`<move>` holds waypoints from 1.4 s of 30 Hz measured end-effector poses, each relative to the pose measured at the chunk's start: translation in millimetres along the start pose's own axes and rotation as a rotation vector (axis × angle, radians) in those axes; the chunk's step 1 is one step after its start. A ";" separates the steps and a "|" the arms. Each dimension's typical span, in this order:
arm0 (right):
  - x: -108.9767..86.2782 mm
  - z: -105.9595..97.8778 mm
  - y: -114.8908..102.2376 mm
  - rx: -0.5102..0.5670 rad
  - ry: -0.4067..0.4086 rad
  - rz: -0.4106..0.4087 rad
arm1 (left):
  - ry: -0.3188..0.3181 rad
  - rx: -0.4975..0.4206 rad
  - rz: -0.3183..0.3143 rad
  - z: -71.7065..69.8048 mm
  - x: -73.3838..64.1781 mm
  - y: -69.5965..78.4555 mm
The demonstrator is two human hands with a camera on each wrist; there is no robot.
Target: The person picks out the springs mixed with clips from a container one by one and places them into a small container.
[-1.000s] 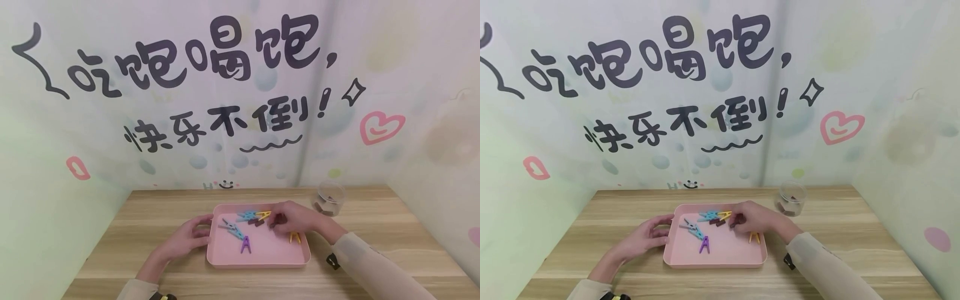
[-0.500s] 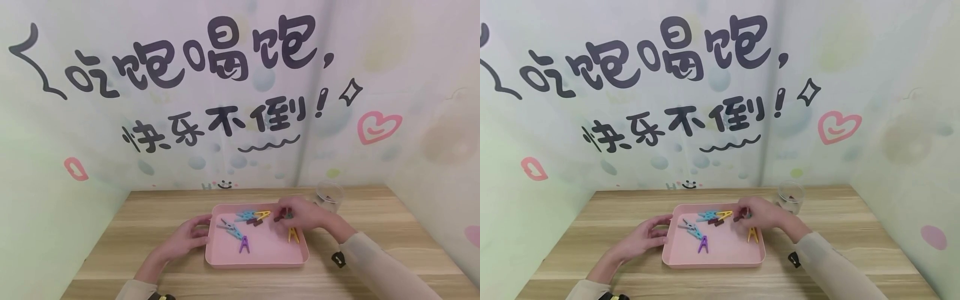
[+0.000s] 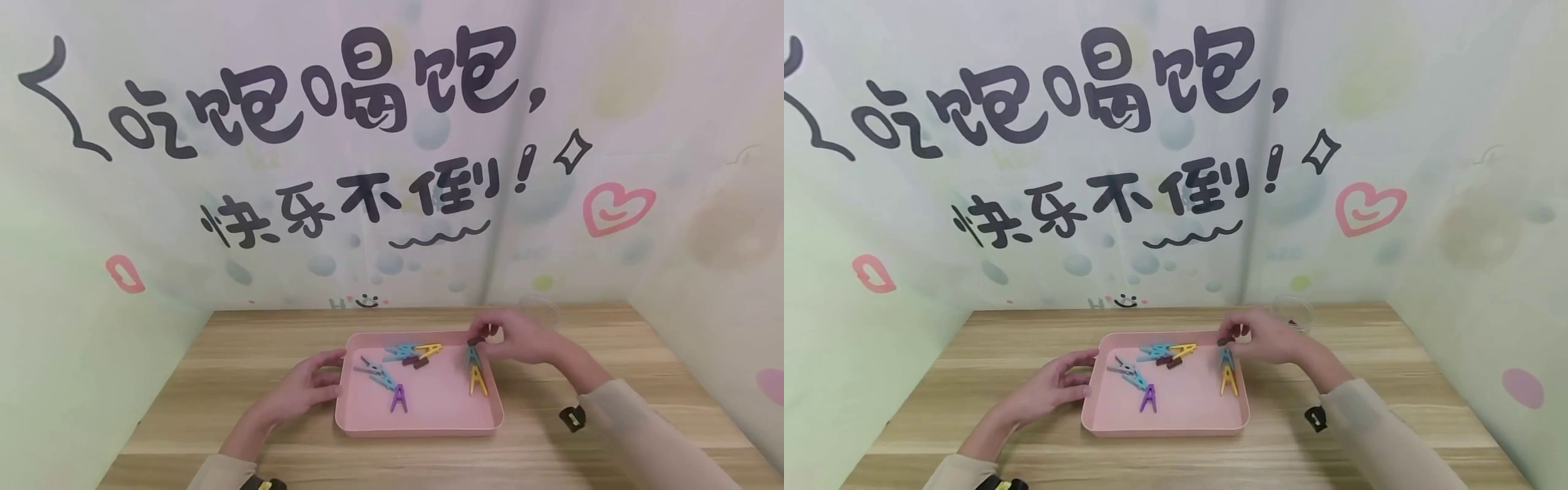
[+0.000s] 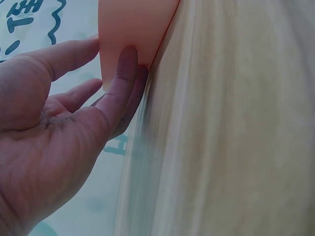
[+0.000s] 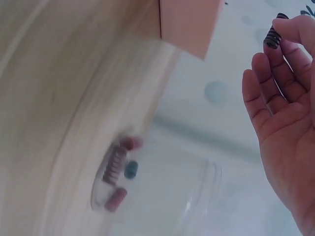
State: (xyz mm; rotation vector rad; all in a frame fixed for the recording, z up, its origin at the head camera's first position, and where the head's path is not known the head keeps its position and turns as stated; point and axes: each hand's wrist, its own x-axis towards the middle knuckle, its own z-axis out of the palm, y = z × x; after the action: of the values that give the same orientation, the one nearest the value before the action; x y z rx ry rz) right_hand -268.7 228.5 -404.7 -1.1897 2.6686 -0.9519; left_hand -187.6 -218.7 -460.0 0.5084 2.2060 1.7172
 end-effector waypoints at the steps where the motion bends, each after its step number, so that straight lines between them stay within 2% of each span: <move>1: -1.3 -2.5 0.8 -0.001 0.004 0.007 | -0.001 -0.002 0.001 -0.1 0.2 -0.1; 6: -9.3 -15.6 4.1 -0.044 0.035 0.034 | -0.005 -0.006 0.004 -0.5 0.3 -1.1; 10: -16.0 -24.9 8.0 -0.068 0.075 0.011 | -0.005 -0.004 0.006 -0.7 0.4 -1.9; 17: -25.4 -35.3 17.1 -0.032 0.111 0.022 | -0.009 -0.014 0.000 -0.6 0.9 -2.7; 23: -30.6 -44.9 19.7 -0.063 0.147 0.038 | -0.003 -0.010 -0.015 -0.5 0.9 -1.0; 34: -39.4 -61.0 37.5 -0.125 0.175 0.145 | -0.006 -0.012 -0.015 0.2 0.1 1.8; 42: -44.6 -71.3 52.1 -0.167 0.203 0.124 | -0.007 0.004 -0.005 -1.1 1.2 0.6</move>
State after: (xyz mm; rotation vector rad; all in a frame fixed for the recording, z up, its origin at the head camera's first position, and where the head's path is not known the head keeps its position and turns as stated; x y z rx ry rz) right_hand -292.7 322.3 -384.7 -0.9874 2.9942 -0.8902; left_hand -189.1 -218.9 -459.1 0.5083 2.2042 1.7066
